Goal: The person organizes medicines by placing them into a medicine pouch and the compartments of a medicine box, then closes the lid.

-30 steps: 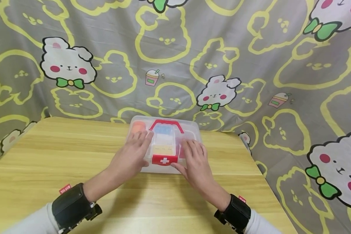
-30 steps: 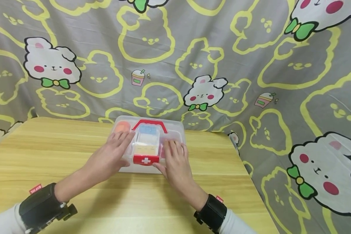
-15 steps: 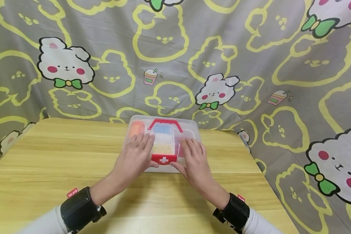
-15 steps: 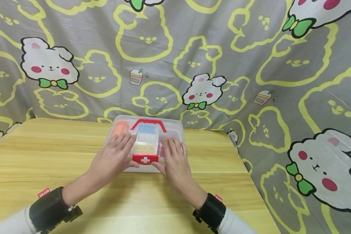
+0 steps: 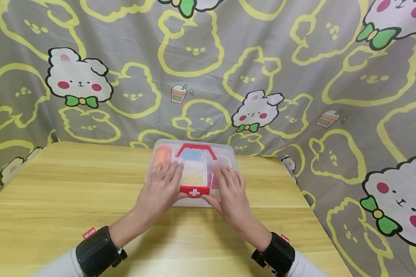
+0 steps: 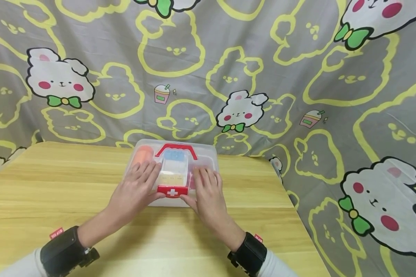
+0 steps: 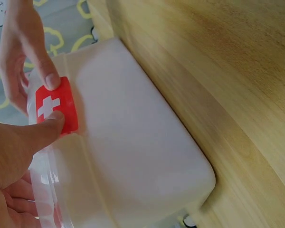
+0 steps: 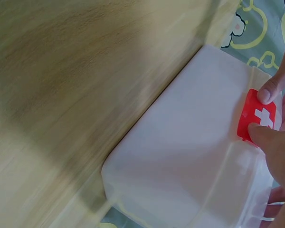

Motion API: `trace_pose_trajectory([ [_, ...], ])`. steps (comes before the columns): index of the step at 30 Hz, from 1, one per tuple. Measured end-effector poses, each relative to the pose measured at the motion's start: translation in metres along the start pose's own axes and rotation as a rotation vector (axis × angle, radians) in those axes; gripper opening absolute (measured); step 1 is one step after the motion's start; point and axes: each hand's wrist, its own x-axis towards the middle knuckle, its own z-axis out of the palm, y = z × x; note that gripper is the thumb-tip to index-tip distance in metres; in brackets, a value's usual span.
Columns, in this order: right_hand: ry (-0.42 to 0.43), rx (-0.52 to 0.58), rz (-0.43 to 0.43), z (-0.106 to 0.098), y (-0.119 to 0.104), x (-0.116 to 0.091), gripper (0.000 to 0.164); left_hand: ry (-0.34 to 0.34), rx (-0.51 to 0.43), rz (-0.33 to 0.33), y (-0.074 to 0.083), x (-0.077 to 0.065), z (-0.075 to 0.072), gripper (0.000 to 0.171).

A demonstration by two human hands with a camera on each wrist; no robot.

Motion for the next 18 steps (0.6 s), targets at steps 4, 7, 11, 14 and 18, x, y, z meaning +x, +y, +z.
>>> trace_pose_trajectory([
  [4,0.002,0.003,0.005,0.0014,-0.0006,-0.0015,0.09,-0.018,-0.004,-0.011,0.0012,-0.0008,-0.0009,0.093],
  [7,0.007,0.012,0.008,0.0024,-0.0011,-0.0019,0.091,-0.027,-0.007,-0.013,0.0013,-0.0012,-0.0012,0.093],
  [11,0.011,0.025,0.004,0.0027,-0.0019,-0.0009,0.092,-0.021,-0.015,-0.016,0.0009,-0.002,-0.0019,0.093],
  [14,0.008,0.035,0.007,0.0023,-0.0025,0.0001,0.092,-0.012,-0.022,-0.018,0.0006,-0.0024,-0.0018,0.092],
  [18,-0.003,0.034,0.018,0.0017,-0.0023,-0.001,0.092,-0.007,-0.025,-0.011,0.0009,-0.0026,0.0002,0.091],
])
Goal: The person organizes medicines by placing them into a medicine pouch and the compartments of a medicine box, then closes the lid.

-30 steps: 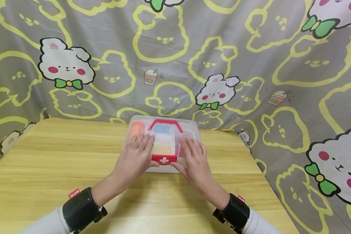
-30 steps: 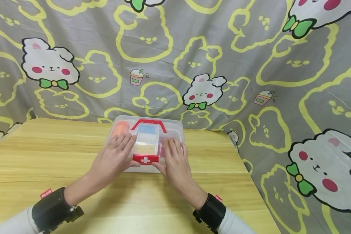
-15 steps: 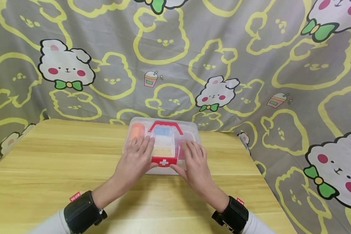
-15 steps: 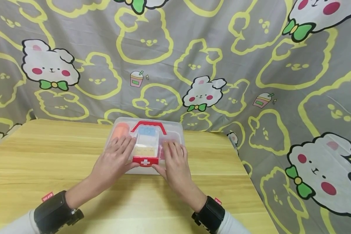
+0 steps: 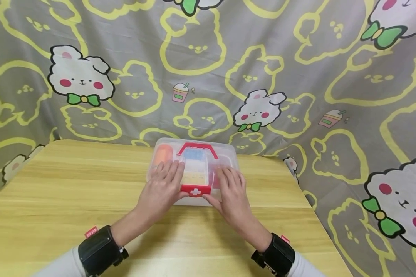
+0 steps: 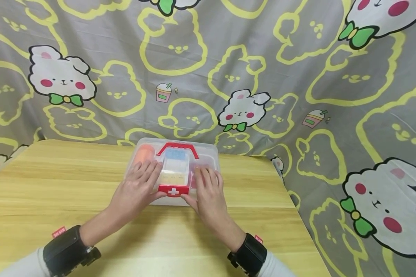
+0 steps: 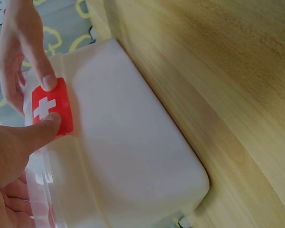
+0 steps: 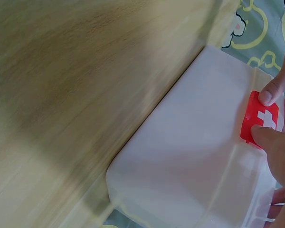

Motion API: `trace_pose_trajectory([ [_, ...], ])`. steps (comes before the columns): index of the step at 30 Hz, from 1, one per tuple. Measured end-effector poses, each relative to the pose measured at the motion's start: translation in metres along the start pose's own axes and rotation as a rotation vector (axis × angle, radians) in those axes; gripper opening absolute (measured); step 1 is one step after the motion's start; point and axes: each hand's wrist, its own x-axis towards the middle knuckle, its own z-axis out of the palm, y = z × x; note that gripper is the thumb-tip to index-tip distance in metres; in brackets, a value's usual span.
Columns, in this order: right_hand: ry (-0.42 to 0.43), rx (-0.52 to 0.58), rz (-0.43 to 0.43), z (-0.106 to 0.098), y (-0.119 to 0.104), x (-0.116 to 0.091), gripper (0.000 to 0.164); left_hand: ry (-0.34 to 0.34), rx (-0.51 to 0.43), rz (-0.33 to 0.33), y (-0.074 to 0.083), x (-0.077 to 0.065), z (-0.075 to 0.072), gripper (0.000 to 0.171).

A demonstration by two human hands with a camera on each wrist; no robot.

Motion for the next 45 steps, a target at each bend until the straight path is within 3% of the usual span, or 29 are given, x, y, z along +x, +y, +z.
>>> trace_pose_trajectory([
  [20,0.062,-0.037,-0.036,0.006,0.004,-0.001,0.093,0.078,0.017,0.03,-0.001,0.0,0.007,0.092],
  [25,0.067,-0.032,-0.033,0.005,0.004,-0.002,0.094,0.052,0.001,0.004,0.002,0.003,0.004,0.093],
  [28,0.07,-0.034,-0.038,0.006,0.004,-0.003,0.093,-0.024,-0.028,-0.018,0.001,0.01,-0.007,0.09],
  [30,0.069,-0.036,-0.041,0.007,0.004,-0.002,0.093,-0.114,-0.092,-0.056,-0.002,0.02,-0.018,0.082],
  [34,0.069,-0.036,-0.047,0.007,0.005,-0.002,0.093,-0.314,-0.27,-0.154,-0.02,0.049,-0.039,0.047],
  [37,0.064,-0.03,-0.043,0.006,0.006,-0.002,0.093,-0.398,-0.35,-0.22,-0.037,0.072,-0.044,0.028],
  [41,0.047,-0.021,-0.028,0.005,0.005,-0.003,0.092,-0.488,-0.35,-0.326,-0.057,0.093,-0.039,0.042],
  [45,0.029,-0.014,-0.02,0.004,0.005,-0.004,0.092,-0.621,-0.335,-0.397,-0.073,0.1,-0.031,0.057],
])
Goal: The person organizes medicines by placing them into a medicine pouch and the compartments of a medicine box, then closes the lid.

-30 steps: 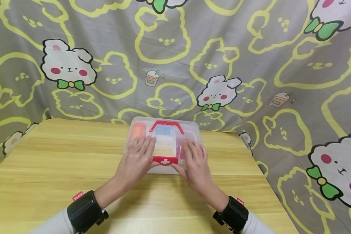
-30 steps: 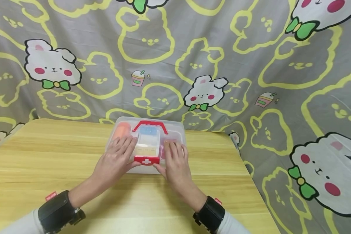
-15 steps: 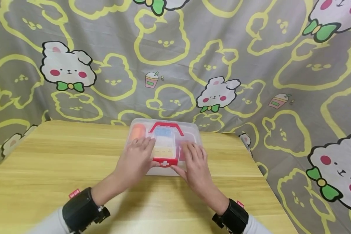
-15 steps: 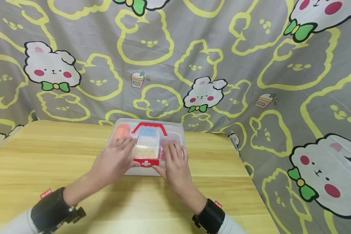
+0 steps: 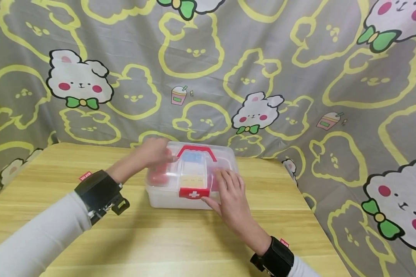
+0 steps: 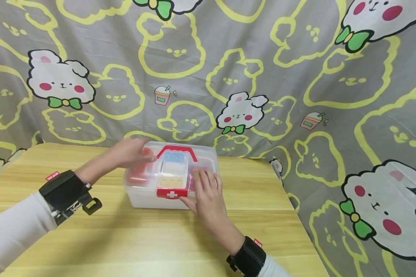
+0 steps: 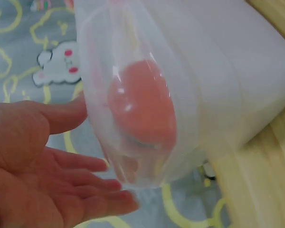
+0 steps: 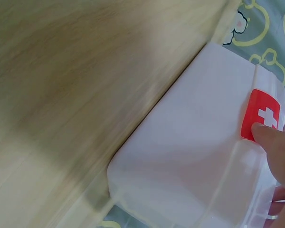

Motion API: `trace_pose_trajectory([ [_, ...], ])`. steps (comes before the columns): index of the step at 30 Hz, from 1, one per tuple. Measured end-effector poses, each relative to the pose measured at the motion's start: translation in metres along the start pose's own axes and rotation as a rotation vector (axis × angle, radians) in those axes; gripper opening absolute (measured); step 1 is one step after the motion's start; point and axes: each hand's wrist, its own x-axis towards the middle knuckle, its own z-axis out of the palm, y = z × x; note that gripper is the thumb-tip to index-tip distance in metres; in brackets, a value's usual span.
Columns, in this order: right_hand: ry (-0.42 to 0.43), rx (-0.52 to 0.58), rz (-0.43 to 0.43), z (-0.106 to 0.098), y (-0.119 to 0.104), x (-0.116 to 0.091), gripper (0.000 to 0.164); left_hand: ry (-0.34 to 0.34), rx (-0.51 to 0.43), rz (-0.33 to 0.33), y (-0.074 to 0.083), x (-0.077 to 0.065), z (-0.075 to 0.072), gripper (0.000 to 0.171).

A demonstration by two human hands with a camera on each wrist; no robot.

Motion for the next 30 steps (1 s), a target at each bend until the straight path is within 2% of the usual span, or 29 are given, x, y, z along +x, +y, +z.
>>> trace_pose_trajectory([
  [3,-0.009,0.028,0.01,-0.002,0.0,0.0,0.09,-0.02,-0.002,-0.005,-0.009,0.003,0.001,0.06],
  [8,-0.038,0.106,0.044,-0.007,0.002,0.002,0.079,0.037,-0.036,0.023,-0.016,0.0,0.004,0.065],
  [12,-0.053,0.146,0.072,-0.011,0.003,0.005,0.064,0.048,-0.066,0.003,-0.019,-0.001,0.006,0.07],
  [17,-0.018,0.197,0.093,-0.009,0.006,0.011,0.043,0.043,-0.077,-0.02,-0.024,0.004,0.007,0.071],
  [22,-0.022,0.219,0.1,-0.003,0.01,0.021,0.042,0.042,-0.104,-0.051,-0.032,0.013,0.008,0.072],
  [30,-0.012,0.195,0.119,0.012,0.018,0.041,0.04,0.095,-0.229,-0.11,-0.046,0.034,0.013,0.069],
])
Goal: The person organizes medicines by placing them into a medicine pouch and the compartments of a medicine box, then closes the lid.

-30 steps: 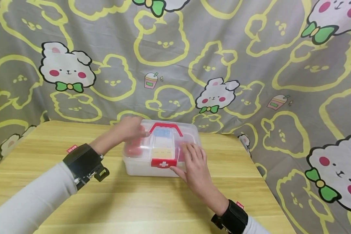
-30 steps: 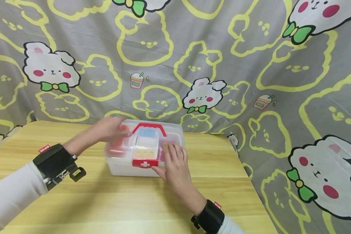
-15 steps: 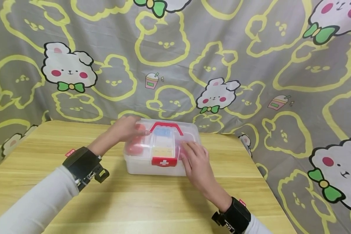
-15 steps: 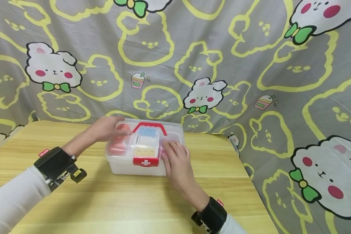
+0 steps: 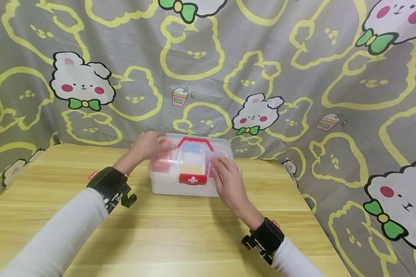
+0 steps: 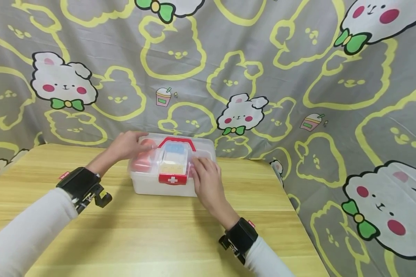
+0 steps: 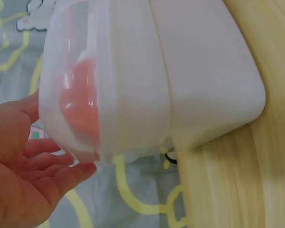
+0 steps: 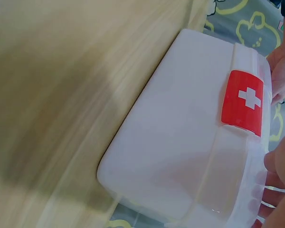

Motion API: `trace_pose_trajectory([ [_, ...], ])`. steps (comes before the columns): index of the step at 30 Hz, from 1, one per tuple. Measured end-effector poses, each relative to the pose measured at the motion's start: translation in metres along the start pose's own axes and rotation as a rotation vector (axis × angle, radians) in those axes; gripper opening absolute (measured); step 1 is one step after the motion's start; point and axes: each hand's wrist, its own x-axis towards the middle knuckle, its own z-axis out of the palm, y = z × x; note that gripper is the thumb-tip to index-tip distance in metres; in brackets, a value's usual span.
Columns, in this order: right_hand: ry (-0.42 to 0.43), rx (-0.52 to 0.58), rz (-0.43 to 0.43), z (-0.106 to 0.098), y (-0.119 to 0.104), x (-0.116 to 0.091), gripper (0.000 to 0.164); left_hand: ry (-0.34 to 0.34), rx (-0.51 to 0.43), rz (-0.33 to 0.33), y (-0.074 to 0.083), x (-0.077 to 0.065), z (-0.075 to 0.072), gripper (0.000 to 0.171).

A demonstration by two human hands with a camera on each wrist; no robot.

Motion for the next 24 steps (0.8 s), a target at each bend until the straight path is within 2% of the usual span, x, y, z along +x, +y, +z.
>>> trace_pose_trajectory([
  [4,0.005,0.001,0.003,0.006,0.003,0.01,0.039,0.026,-0.026,-0.012,-0.005,0.01,0.001,0.069],
  [10,-0.014,-0.011,0.017,0.013,0.006,0.022,0.039,0.042,-0.036,-0.033,-0.007,0.015,0.001,0.07],
  [16,-0.016,-0.015,0.039,0.014,0.004,0.026,0.038,0.059,-0.059,-0.042,-0.007,0.013,0.0,0.07],
  [24,-0.025,-0.026,0.168,0.001,0.01,0.018,0.043,0.087,0.005,-0.006,-0.006,0.003,0.004,0.066],
])
